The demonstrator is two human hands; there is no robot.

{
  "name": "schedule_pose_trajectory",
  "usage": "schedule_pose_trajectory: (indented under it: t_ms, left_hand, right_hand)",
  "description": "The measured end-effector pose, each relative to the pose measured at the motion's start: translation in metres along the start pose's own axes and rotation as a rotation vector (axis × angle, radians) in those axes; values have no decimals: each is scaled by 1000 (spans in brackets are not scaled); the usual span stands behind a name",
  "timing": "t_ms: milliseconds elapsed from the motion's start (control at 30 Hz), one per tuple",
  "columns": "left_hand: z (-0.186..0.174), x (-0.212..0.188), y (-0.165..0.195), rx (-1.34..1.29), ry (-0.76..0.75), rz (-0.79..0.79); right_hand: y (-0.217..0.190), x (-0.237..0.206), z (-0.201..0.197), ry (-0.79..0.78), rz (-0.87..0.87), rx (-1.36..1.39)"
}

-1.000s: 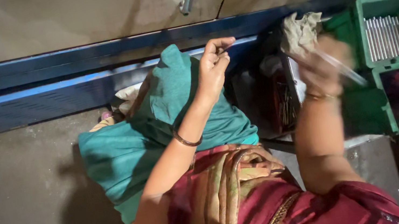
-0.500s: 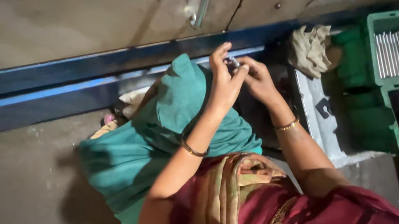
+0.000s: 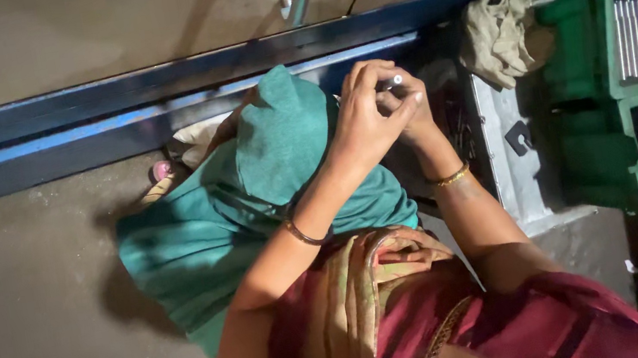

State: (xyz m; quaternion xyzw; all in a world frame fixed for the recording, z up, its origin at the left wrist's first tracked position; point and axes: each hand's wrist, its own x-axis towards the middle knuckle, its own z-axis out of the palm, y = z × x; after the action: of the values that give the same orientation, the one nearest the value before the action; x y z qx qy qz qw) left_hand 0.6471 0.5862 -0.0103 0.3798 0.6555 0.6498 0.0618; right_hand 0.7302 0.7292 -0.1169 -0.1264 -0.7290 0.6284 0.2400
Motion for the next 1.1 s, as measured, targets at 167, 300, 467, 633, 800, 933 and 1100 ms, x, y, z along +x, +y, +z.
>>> schedule_pose_trajectory:
  t_ms: [167,300,467,633,800,933,1100]
  left_hand:
    - [-2,5,7,47,-32,7]
    - [-3,8,11,33,-39,7]
    - [-1,10,11,0,-26,23]
    - [1,13,8,-71,-68,-49]
    - [5,15,3,-121,-95,-71]
    - [8,17,-2,-116,-89,-42]
    - [11,21,-4,-154,-78,-119]
  right_hand:
    - [9,1,-3,4,-5,29]
    - [6,3,-6,1,-5,-36]
    - [1,1,-6,-29,0,43]
    - [11,0,-9,-14,4,244]
    - [23,-2,-18,-10,17,262]
    - [26,-2,-21,-6,71,310]
    - [27,3,-24,-22,14,297]
